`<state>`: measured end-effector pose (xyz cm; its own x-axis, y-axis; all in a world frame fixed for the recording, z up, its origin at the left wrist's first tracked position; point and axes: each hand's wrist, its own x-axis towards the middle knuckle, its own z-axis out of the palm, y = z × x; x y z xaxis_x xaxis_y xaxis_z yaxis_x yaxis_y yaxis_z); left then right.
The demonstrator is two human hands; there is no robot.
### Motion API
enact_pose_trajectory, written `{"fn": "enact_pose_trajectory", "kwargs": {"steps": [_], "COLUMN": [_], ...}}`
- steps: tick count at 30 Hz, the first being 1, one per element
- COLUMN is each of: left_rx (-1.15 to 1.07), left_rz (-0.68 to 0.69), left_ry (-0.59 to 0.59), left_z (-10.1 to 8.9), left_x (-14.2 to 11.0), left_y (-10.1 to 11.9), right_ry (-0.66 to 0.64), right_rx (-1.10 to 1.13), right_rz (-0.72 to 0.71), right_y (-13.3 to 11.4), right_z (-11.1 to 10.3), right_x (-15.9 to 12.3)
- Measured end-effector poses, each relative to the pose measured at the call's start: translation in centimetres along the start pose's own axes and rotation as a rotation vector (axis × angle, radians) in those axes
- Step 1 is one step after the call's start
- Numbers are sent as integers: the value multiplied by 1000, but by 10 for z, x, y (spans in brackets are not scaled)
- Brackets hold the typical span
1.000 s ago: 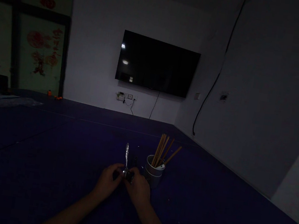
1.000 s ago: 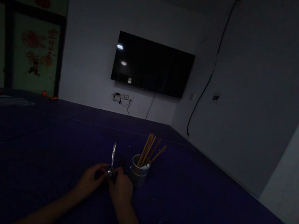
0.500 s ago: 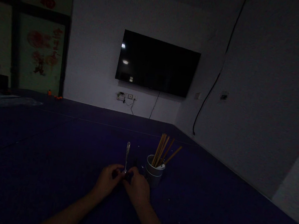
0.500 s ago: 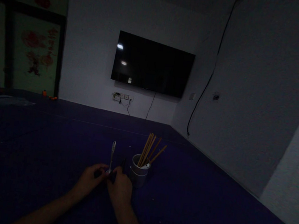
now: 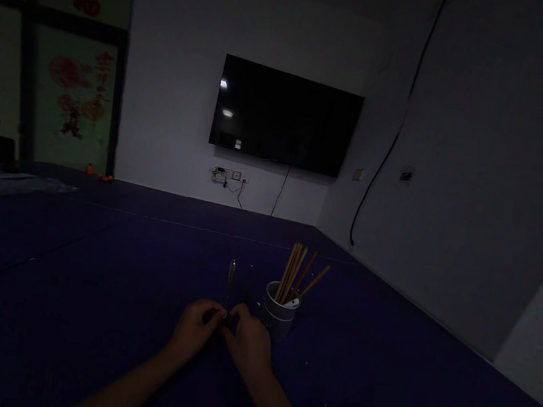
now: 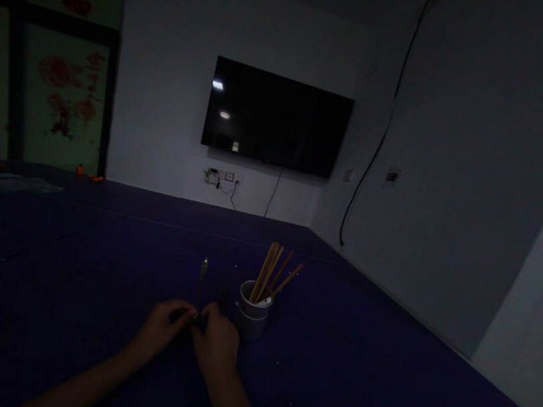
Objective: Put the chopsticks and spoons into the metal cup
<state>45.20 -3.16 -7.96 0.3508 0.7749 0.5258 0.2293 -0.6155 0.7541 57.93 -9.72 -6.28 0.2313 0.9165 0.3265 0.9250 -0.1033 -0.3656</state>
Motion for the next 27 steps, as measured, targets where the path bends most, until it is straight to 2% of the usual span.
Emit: {"fn": "enact_pose_trajectory", "kwargs": {"steps": [19,27], "left_rx": [29,131], "left_rz": [25,94], "left_ry": [-18,46], "left_z": [-3,-4], "left_x": [-1,-1], "left_y": [6,4], "right_ry": [-15,-34], "right_rx": [-30,-38], "right_rz": [-59,-81], "right_y": [-4,-6], "right_z": [-2,-6], "right_x": [-1,-2]}}
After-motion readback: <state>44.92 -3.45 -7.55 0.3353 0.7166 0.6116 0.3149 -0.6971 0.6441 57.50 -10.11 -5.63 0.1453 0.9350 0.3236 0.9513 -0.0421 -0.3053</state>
